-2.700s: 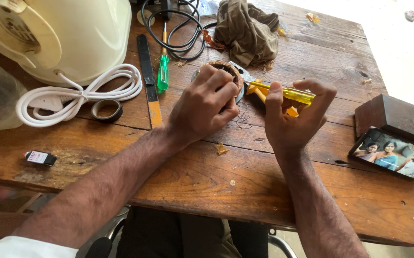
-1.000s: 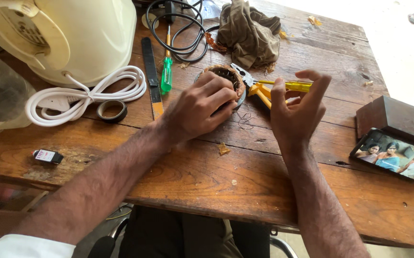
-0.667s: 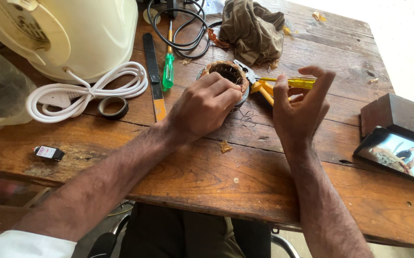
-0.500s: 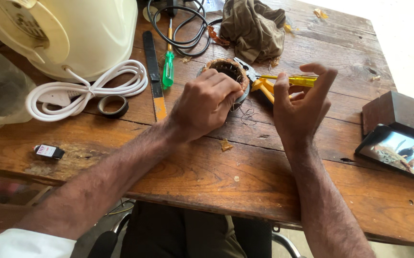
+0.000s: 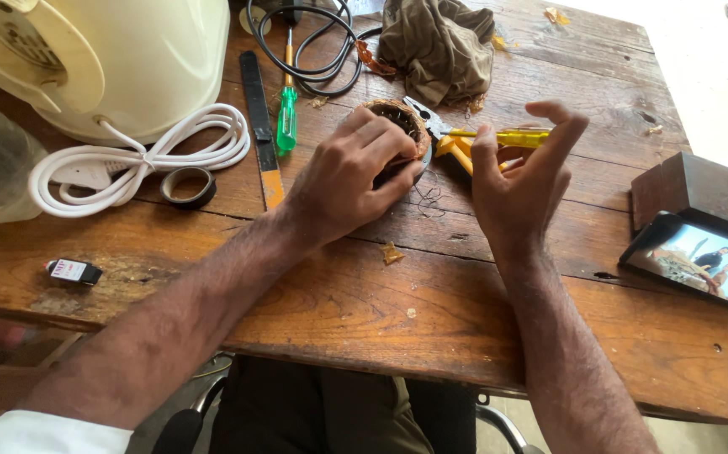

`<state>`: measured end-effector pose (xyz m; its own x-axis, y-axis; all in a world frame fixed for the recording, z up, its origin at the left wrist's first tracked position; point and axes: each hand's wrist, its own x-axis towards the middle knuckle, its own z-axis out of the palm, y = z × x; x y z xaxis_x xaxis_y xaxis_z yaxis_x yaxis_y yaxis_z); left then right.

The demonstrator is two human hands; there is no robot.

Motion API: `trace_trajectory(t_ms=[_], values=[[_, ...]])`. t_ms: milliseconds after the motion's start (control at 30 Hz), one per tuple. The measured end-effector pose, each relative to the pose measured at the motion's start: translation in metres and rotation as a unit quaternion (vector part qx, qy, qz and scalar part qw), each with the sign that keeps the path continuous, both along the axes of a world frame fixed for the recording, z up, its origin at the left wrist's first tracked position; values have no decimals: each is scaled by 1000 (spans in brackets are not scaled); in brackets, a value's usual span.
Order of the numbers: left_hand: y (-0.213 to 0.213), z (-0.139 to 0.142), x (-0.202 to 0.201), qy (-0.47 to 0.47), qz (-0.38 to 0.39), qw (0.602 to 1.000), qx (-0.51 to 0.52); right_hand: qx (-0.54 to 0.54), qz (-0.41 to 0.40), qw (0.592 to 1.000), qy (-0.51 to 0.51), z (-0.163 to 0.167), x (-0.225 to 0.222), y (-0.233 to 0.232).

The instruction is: The person uses a yellow-handled screwdriver and pliers to scrape and adjust copper windings inside a cylindrical motor coil. They repeatedly scrape the coil surface, pull out loose strands, and reposition the coil on the workbench while a phone plays video in the background.

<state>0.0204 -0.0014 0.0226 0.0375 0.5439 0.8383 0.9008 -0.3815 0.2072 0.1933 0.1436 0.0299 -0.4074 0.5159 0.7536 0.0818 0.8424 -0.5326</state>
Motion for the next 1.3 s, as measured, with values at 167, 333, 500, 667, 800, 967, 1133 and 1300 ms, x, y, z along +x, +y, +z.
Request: trace_trajectory(t_ms=[167,333,500,667,800,967,1133,1300], values=[[-4,2,6,-10,13,998,55,42,-12,999,-30,-2,0,1],[1,-4,11,-39,27,998,40,17,-13,999,-41,1,-3,-1],[2,-6,14,-110,5,992,60,23,-16,999,-37,5,-3,-9],[-2,-2,15,-152,22,988,11,12,-22,999,-37,8,-3,-12],[-3,-2,14,-157,13,987,14,14,-19,999,-39,6,-3,-9],[0,-5,11,-95,25,995,24,77,-86,990,-76,1,-4,-2],[6,-6,9,-52,29,997,39,91,-103,985,-100,-3,-1,7],[4,-5,16,-74,31,995,57,90,-87,981,-150,-6,-3,9]])
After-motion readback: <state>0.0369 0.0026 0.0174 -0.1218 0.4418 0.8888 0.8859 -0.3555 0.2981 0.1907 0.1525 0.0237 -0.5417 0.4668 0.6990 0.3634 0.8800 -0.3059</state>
